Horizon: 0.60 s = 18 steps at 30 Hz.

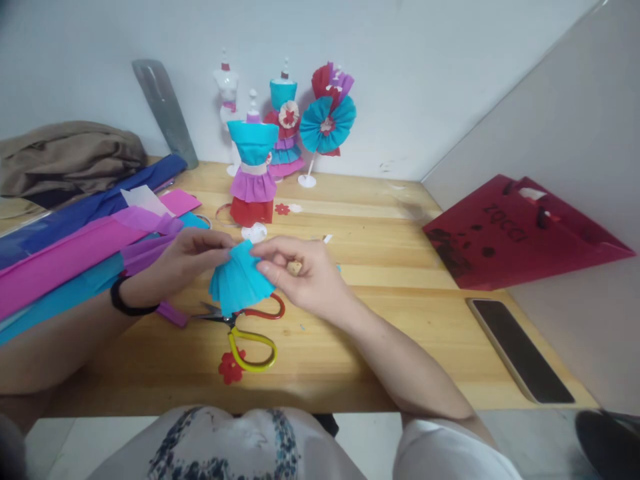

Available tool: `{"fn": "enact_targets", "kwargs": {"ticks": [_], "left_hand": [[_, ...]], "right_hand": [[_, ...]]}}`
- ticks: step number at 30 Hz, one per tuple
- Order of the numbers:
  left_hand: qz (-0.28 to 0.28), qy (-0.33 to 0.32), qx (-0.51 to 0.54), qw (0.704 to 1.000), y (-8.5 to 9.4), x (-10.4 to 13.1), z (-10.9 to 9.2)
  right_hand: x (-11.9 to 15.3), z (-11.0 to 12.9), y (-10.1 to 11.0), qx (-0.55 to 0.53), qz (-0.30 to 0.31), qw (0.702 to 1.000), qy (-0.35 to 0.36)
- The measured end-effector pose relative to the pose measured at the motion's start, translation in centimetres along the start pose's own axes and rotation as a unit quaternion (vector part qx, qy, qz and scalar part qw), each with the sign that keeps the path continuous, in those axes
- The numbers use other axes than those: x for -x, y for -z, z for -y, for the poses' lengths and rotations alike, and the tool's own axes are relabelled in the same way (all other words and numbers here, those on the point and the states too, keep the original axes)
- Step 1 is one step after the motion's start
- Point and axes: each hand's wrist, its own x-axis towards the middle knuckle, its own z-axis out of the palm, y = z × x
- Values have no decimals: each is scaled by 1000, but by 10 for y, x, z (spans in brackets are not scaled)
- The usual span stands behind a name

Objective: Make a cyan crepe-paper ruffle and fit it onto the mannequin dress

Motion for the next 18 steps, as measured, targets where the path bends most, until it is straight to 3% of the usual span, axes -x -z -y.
{"fn": "enact_targets", "kwargs": {"ticks": [4, 11, 14, 18], "left_hand": [[-86, 32, 131, 987, -1, -1, -4], [-168, -6, 199, 966, -1, 0, -7], [-166, 8, 222, 961, -1, 1, -10], [-122, 53, 285, 949, -3, 4, -14]], "right_hand": [[-7, -2, 9, -70, -40, 996, -47], [-15, -16, 10, -96, 49, 992, -66], [-15, -18, 7, -83, 106, 989, -57], [-12, -21, 4, -69, 179, 980, -54]]}}
